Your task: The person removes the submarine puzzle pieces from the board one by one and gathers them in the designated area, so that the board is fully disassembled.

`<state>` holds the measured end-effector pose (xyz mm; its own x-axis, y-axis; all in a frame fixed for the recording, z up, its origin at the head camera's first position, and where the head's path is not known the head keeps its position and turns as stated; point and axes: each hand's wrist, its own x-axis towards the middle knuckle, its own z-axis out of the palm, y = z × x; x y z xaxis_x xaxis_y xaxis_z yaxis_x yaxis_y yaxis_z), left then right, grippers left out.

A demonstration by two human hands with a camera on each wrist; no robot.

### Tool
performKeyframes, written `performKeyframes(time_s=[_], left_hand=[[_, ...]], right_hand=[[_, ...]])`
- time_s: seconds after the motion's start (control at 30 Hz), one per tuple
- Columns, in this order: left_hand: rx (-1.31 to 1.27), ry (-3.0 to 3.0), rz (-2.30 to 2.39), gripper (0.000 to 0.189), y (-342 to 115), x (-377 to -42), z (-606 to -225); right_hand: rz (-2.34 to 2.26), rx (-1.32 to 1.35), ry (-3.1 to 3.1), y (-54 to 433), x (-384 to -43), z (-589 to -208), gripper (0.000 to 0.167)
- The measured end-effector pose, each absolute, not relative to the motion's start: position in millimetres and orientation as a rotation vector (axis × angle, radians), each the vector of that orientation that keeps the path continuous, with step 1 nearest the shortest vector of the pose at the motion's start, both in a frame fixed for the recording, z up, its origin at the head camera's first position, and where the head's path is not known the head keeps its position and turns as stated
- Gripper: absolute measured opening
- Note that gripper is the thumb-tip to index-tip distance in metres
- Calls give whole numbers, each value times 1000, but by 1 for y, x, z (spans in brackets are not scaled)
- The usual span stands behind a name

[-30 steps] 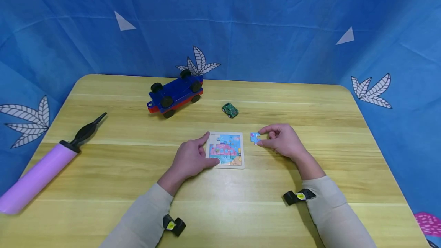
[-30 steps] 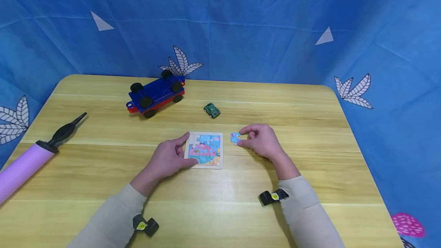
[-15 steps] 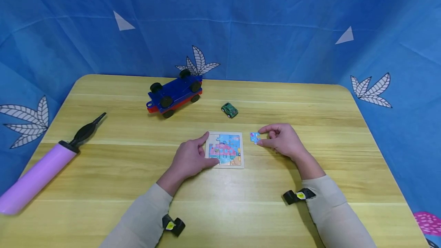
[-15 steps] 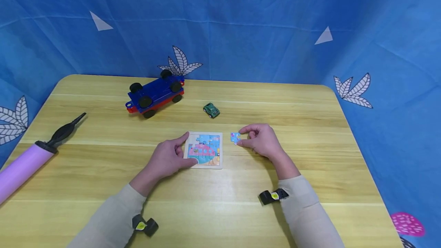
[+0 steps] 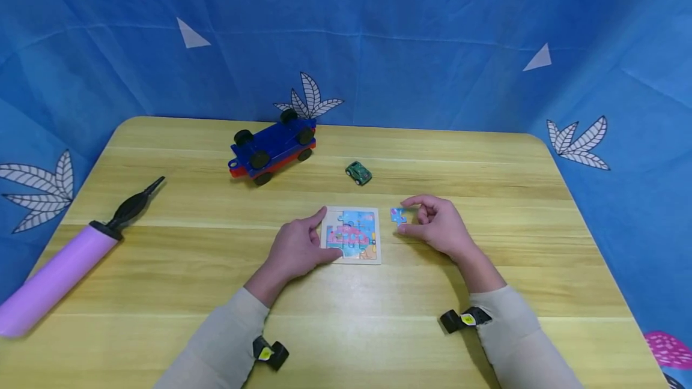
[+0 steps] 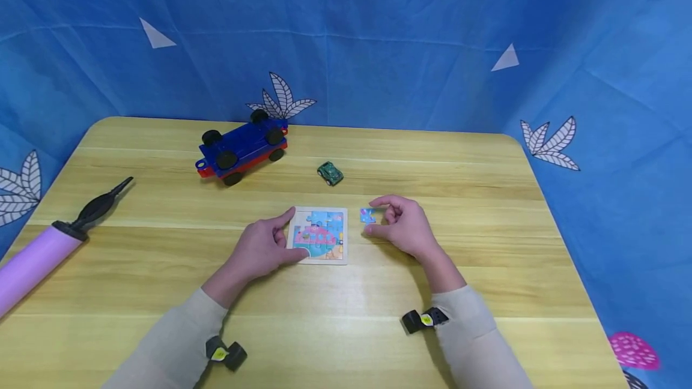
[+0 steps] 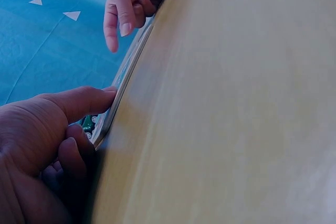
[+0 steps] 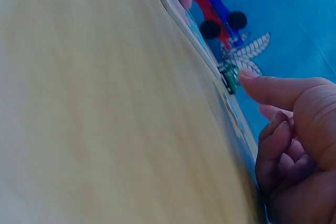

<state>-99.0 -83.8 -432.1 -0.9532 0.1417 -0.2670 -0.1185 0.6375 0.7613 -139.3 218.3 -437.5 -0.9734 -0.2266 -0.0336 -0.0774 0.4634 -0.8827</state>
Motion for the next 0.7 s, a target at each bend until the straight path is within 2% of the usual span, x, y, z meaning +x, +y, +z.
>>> performKeyframes(time_s=[0.7], left_hand=[[13, 2540, 1206, 96, -85, -100, -431]], right_hand=[[-1558, -413, 2512, 151, -126, -433, 49]])
